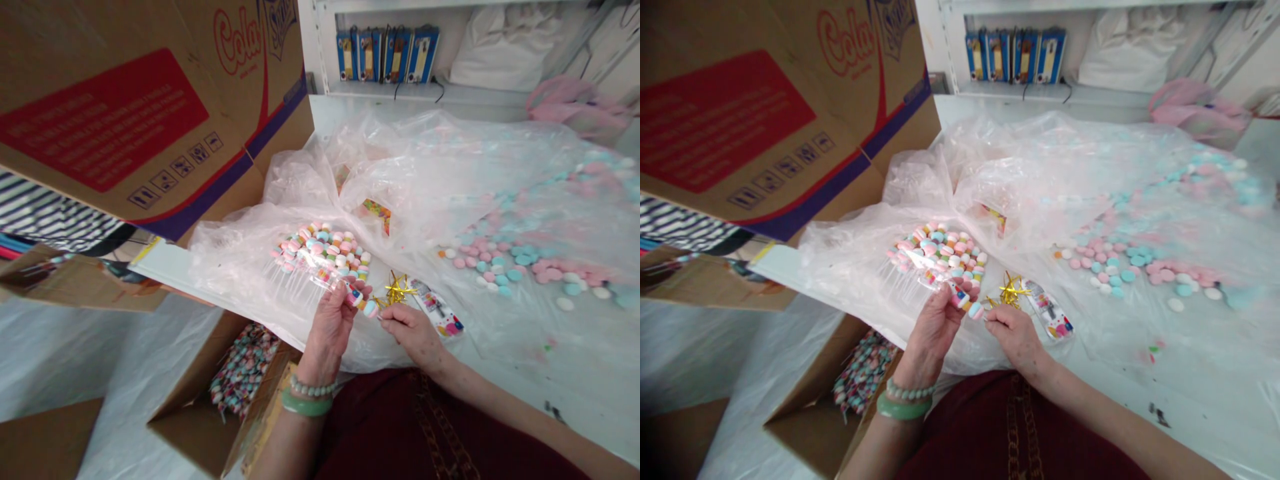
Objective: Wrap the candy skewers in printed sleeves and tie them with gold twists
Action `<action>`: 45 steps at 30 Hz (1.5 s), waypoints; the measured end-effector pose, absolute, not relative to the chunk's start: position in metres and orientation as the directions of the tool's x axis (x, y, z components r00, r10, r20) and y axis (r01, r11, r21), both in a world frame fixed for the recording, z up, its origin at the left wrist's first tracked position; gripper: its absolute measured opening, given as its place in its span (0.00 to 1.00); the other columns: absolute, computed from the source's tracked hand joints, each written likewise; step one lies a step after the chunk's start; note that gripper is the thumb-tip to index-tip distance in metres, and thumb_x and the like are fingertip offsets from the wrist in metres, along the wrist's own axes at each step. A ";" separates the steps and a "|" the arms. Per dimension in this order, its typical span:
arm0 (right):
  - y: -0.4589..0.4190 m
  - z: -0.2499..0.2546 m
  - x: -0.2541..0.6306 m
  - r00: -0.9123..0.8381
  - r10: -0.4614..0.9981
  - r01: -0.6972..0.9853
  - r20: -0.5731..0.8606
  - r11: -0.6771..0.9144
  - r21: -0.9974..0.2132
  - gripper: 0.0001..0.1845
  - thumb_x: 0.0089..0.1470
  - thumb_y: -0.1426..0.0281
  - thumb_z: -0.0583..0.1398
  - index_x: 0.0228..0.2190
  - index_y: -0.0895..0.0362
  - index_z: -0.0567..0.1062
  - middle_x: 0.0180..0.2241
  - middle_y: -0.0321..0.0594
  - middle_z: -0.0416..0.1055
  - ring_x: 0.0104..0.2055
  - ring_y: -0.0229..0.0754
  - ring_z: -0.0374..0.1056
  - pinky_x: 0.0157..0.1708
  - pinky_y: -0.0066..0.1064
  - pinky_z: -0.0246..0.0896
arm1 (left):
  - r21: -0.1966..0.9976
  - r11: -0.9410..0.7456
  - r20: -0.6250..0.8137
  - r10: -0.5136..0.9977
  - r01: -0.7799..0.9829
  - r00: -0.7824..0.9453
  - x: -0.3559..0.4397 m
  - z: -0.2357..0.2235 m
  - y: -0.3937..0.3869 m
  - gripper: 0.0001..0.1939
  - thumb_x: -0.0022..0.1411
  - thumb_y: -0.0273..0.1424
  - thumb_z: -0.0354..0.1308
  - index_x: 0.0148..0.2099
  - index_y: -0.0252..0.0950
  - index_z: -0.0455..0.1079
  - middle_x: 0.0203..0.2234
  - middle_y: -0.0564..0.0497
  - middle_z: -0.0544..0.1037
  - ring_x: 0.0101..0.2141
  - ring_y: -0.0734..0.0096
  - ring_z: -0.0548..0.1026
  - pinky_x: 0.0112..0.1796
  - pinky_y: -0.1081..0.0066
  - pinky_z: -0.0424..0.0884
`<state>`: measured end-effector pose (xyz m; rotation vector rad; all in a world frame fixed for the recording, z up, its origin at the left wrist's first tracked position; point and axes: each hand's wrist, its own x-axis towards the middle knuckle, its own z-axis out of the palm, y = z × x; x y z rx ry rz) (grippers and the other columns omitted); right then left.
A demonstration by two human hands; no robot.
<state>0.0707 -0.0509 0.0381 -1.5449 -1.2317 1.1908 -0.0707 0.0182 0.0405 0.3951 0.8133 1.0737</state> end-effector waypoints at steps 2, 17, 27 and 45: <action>-0.050 0.039 0.067 0.031 0.966 0.135 -0.256 -0.258 -0.957 0.09 0.49 0.67 0.56 0.21 0.56 0.71 0.16 0.30 0.59 0.20 0.34 0.56 0.22 0.26 0.50 | 0.655 0.446 -0.373 0.893 -0.610 0.252 -0.066 0.041 0.014 0.13 0.54 0.38 0.65 0.37 0.32 0.74 0.31 0.46 0.78 0.35 0.64 0.78 0.42 0.63 0.72; -0.042 0.039 0.052 -0.103 0.883 -0.232 -0.459 -0.470 -0.852 0.11 0.47 0.62 0.60 0.24 0.57 0.71 0.16 0.27 0.54 0.16 0.29 0.46 0.16 0.25 0.37 | 0.474 0.530 -0.410 0.839 -0.703 0.357 -0.091 0.056 0.031 0.19 0.52 0.37 0.67 0.45 0.36 0.72 0.39 0.47 0.77 0.42 0.60 0.75 0.47 0.58 0.69; -0.043 0.043 0.046 0.022 0.924 -0.050 -0.381 -0.379 -0.924 0.09 0.48 0.65 0.58 0.24 0.56 0.74 0.17 0.30 0.58 0.20 0.33 0.51 0.20 0.26 0.44 | 0.433 0.490 -0.395 0.857 -0.756 0.329 -0.064 0.046 0.019 0.09 0.59 0.37 0.61 0.35 0.35 0.70 0.23 0.55 0.66 0.26 0.76 0.67 0.38 0.66 0.71; -0.050 0.028 0.051 0.092 0.993 0.350 0.073 0.036 -0.936 0.15 0.54 0.73 0.55 0.41 0.52 0.77 0.37 0.38 0.76 0.40 0.42 0.71 0.41 0.32 0.64 | 0.396 0.468 -0.442 0.851 -0.790 0.283 -0.070 0.046 0.027 0.04 0.58 0.28 0.62 0.35 0.33 0.71 0.27 0.53 0.70 0.29 0.76 0.70 0.38 0.70 0.71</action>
